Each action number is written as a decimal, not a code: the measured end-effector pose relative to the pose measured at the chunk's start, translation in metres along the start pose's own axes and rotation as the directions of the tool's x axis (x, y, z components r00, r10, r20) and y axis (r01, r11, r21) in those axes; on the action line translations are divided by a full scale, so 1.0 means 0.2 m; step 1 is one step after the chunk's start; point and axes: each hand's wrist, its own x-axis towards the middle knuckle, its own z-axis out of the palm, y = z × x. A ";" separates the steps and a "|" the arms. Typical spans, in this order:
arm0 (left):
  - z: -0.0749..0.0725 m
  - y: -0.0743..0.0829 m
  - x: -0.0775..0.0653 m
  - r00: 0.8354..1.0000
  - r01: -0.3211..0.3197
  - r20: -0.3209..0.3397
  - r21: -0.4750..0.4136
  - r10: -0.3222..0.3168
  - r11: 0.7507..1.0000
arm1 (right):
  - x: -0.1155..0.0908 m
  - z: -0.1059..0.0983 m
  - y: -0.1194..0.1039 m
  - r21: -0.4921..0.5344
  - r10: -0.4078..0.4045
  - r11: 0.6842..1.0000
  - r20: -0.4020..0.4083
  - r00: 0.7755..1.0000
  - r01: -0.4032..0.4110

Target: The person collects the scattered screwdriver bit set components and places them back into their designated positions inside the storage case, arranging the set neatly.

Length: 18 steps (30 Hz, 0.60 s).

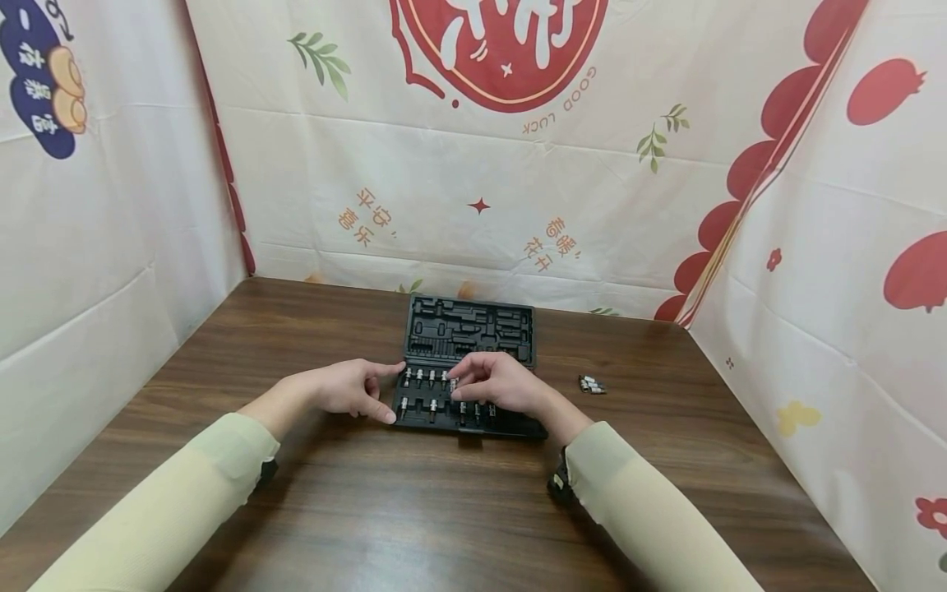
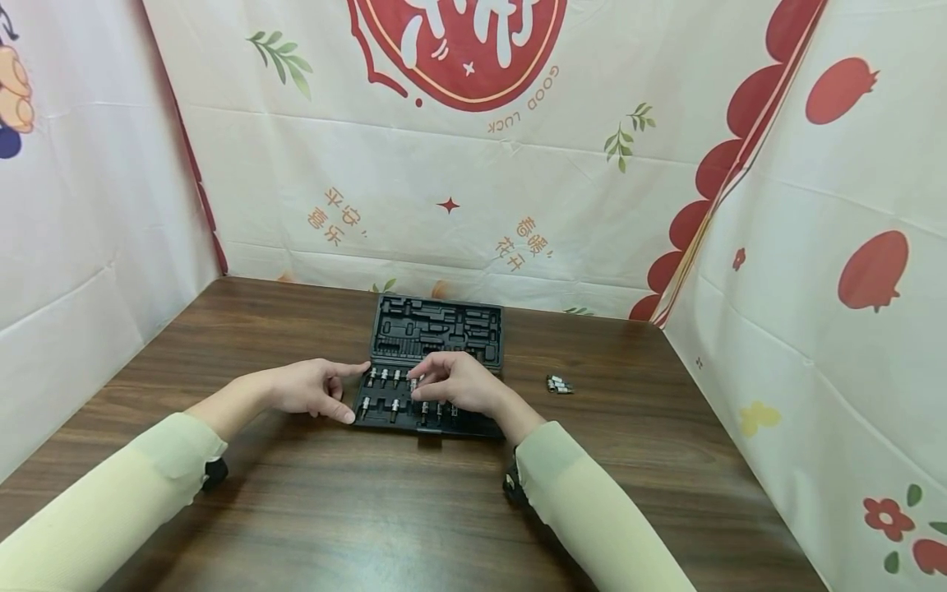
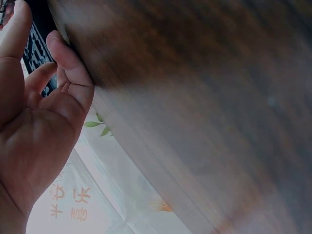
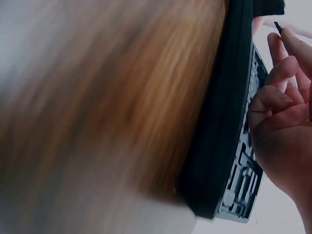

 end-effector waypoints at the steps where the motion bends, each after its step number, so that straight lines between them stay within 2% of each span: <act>1: 0.00 0.00 0.00 1.000 -0.002 0.000 -0.001 0.002 1.000 | 0.01 0.01 0.00 -0.004 0.002 1.000 0.001 1.000 -0.002; 18: 0.00 0.00 0.00 1.000 -0.013 0.005 0.001 0.013 1.000 | 0.10 0.13 -0.09 -0.054 0.013 0.998 0.074 0.997 -0.009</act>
